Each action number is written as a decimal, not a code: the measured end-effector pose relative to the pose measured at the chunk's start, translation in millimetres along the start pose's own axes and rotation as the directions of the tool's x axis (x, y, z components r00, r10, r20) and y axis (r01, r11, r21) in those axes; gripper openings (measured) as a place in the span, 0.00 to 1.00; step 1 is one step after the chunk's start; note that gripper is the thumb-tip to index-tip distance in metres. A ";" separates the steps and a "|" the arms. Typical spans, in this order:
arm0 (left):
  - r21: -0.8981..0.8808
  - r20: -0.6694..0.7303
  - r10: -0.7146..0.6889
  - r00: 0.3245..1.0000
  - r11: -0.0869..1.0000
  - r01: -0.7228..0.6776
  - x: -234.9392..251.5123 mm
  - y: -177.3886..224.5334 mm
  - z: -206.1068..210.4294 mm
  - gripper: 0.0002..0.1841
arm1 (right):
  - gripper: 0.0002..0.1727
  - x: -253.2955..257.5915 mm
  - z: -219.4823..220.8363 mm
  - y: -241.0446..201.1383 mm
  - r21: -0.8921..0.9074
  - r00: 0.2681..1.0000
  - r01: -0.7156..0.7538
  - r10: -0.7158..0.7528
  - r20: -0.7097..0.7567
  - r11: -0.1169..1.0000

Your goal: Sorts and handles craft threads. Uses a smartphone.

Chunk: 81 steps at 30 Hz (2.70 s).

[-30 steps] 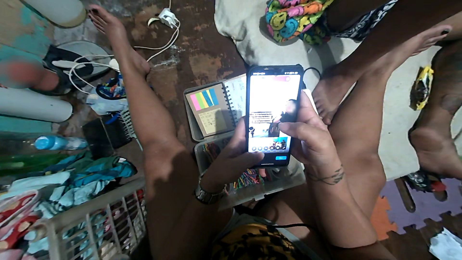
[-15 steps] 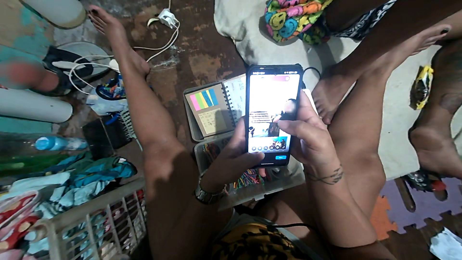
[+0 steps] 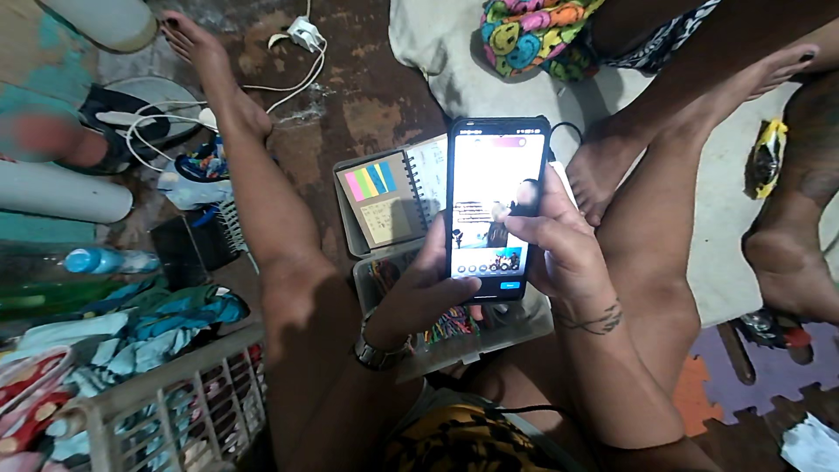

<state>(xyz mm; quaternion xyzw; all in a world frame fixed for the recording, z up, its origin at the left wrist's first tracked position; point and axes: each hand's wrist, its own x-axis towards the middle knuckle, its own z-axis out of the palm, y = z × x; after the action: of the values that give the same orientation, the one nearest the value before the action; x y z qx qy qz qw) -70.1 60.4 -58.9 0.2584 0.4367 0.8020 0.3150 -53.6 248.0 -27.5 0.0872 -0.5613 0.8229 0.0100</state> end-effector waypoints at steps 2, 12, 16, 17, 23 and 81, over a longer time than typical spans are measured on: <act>0.002 -0.001 0.003 1.000 1.000 -0.003 -0.1 -0.1 -0.2 0.32 | 0.34 -0.1 -0.1 0.4 -0.003 1.000 -0.002 0.002 -0.003 1.000; -0.006 -0.008 -0.006 1.000 1.000 0.006 -0.3 0.5 0.2 0.32 | 0.34 -0.3 0.6 -0.2 0.004 1.000 -0.002 0.002 -0.007 1.000; -0.001 -0.008 0.000 1.000 1.000 0.000 0.5 0.1 0.2 0.32 | 0.34 -0.3 0.7 -0.2 0.016 1.000 -0.004 0.004 -0.010 1.000; -0.004 -0.007 0.001 1.000 1.000 -0.001 0.5 -0.4 0.0 0.32 | 0.35 -0.3 0.6 -0.2 0.014 1.000 -0.004 0.005 -0.009 1.000; 0.015 -0.017 -0.001 1.000 1.000 0.001 -0.2 0.2 1.0 0.33 | 0.35 0.4 1.1 0.3 0.020 1.000 -0.001 0.001 -0.015 1.000; 0.007 -0.005 0.001 1.000 1.000 -0.001 -1.4 -2.2 0.5 0.32 | 0.35 -1.4 1.8 0.3 0.032 0.999 -0.021 0.023 -0.036 0.999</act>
<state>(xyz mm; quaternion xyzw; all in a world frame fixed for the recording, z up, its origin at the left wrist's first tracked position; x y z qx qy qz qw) -68.2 60.6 -60.8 0.2578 0.4402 0.8012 0.3128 -52.1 246.3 -27.4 0.0662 -0.5490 0.8332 0.0098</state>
